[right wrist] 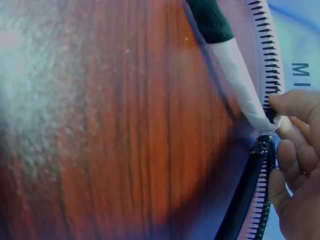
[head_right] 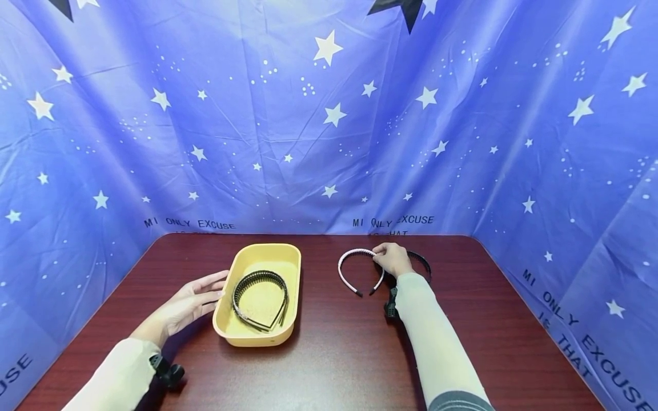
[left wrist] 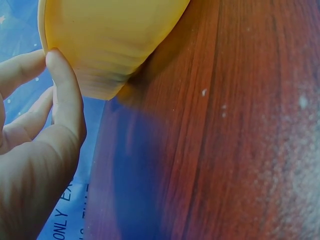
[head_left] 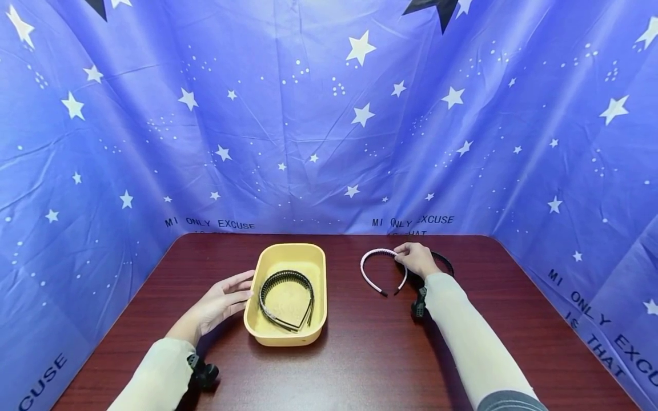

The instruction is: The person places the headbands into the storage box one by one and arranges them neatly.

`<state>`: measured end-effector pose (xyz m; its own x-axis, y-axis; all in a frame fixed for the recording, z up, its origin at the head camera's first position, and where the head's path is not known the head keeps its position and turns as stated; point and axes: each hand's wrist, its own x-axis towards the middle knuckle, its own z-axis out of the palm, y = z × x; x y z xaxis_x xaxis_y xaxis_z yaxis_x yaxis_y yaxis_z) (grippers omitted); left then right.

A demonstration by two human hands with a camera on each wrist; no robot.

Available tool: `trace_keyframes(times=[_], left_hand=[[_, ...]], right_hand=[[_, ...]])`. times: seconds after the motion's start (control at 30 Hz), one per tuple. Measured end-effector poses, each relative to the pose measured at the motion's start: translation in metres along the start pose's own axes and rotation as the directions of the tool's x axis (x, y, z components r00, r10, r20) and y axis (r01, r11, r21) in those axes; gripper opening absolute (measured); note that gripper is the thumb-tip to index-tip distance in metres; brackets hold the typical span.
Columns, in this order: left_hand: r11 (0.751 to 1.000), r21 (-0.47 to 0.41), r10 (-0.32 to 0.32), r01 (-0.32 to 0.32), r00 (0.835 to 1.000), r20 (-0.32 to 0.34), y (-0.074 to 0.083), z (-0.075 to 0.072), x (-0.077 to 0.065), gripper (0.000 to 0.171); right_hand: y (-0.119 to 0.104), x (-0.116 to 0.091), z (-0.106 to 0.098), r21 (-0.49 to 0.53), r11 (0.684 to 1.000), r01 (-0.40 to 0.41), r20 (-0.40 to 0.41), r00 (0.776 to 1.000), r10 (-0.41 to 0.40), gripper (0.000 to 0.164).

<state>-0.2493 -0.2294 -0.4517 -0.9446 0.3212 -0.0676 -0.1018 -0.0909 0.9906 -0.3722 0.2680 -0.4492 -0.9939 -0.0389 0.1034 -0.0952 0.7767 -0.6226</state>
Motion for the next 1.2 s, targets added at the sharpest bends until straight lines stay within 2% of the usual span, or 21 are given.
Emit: trace_keyframes(times=[0.57, 1.2], left_hand=[[1.000, -0.007, 0.004, -0.004, 1.000, 0.015, 0.000, -0.002, 0.001, 0.068], [1.000, -0.010, 0.007, -0.006, 1.000, 0.020, -0.001, -0.003, 0.000, 0.069]], right_hand=[[-0.009, 0.000, -0.010, -0.002, 1.000, 0.013, 0.023, 1.000, -0.013, 0.021], [-0.013, -0.002, -0.016, 0.073, 0.997, -0.008, 0.085, 0.996, 0.001, 0.018]])
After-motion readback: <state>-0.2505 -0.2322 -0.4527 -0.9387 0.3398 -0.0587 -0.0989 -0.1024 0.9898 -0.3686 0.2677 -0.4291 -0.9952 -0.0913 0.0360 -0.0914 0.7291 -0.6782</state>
